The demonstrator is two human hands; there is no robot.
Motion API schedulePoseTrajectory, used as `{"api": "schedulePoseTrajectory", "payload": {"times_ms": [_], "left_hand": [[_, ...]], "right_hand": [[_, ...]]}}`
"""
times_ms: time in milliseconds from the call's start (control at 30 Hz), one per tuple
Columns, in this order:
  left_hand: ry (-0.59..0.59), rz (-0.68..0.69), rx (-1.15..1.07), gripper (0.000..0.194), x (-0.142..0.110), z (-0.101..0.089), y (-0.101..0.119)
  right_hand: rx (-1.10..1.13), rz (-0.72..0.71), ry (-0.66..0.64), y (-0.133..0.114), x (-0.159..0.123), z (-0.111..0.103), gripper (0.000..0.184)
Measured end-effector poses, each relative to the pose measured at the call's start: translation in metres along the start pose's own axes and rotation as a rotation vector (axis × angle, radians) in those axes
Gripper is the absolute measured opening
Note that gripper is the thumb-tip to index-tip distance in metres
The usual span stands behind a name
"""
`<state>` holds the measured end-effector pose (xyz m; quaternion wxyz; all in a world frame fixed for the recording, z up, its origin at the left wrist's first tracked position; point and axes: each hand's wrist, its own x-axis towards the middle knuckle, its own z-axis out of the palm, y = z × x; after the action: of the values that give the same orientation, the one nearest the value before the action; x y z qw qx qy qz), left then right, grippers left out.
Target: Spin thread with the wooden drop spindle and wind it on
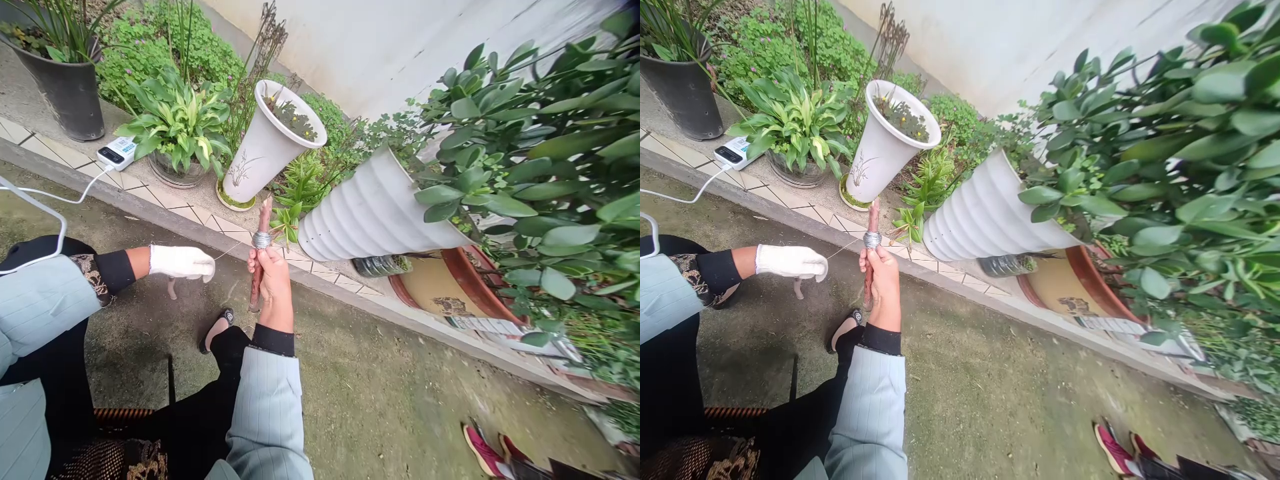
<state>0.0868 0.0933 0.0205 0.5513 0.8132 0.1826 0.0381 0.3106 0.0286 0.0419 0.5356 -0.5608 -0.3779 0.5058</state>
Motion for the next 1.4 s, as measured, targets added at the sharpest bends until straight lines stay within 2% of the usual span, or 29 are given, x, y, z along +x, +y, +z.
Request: {"api": "schedulePoseTrajectory", "payload": {"times_ms": [67, 133, 200, 267, 333, 400, 467, 500, 567, 733, 833, 900, 1000, 1133, 1267, 1400], "left_hand": [[-0.089, -0.054, -0.053, 0.038, 0.001, 0.0, -0.002], [-0.157, -0.053, -0.056, 0.036, 0.001, 0.0, -0.004], [-0.2, -0.011, -0.028, 0.034, 0.002, 0.0, -0.004], [-0.215, 0.025, -0.001, 0.032, 0.002, -0.001, -0.001], [-0.231, 0.047, 0.007, 0.032, 0.001, -0.004, 0.003], [-0.239, 0.068, -0.031, 0.032, 0.0, -0.007, 0.007], [-0.23, 0.093, -0.085, 0.033, -0.001, -0.011, 0.007], [-0.225, 0.101, -0.108, 0.034, -0.002, -0.012, 0.006], [-0.222, 0.102, -0.14, 0.037, -0.002, -0.011, 0.002], [-0.235, 0.01, -0.193, 0.04, -0.002, 0.001, -0.003], [-0.234, -0.023, -0.188, 0.041, -0.004, 0.004, 0.002], [-0.229, 0.004, -0.169, 0.041, -0.004, 0.004, 0.007], [-0.232, 0.023, -0.127, 0.039, -0.003, 0.003, 0.012], [-0.207, 0.011, -0.02, 0.032, 0.001, 0.0, 0.014], [-0.17, 0.015, 0.107, 0.026, 0.002, -0.002, 0.009], [-0.103, 0.025, 0.231, 0.024, 0.002, -0.001, 0.0]], "right_hand": [[-0.196, 0.033, 0.061, 0.006, 0.005, -0.001, 0.02], [-0.541, 0.107, 0.054, 0.013, 0.006, 0.001, 0.015], [-0.892, 0.191, -0.082, 0.017, 0.005, 0.004, 0.011], [-1.083, 0.299, -0.364, 0.018, 0.001, 0.007, 0.009], [-1.06, 0.421, -0.711, 0.015, -0.003, 0.007, 0.011], [-0.888, 0.482, -0.983, 0.009, -0.007, 0.004, 0.011], [-0.661, 0.449, -1.062, 0.003, -0.011, -0.003, 0.018], [-0.556, 0.411, -1.033, 0.0, -0.012, -0.007, 0.024], [-0.372, 0.31, -0.896, -0.004, -0.015, -0.012, 0.034], [-0.058, 0.034, -0.448, -0.008, -0.018, -0.006, 0.034], [-0.04, 0.023, -0.186, -0.004, -0.011, 0.003, 0.029], [-0.072, 0.062, -0.082, 0.003, -0.005, 0.006, 0.027], [-0.2, 0.1, -0.02, 0.017, 0.005, 0.006, 0.026], [-0.414, 0.119, -0.017, 0.029, 0.011, 0.001, 0.022], [-0.56, 0.172, -0.04, 0.027, 0.012, -0.003, 0.018], [-0.907, 0.219, -0.11, 0.022, 0.006, 0.003, 0.016]]}}
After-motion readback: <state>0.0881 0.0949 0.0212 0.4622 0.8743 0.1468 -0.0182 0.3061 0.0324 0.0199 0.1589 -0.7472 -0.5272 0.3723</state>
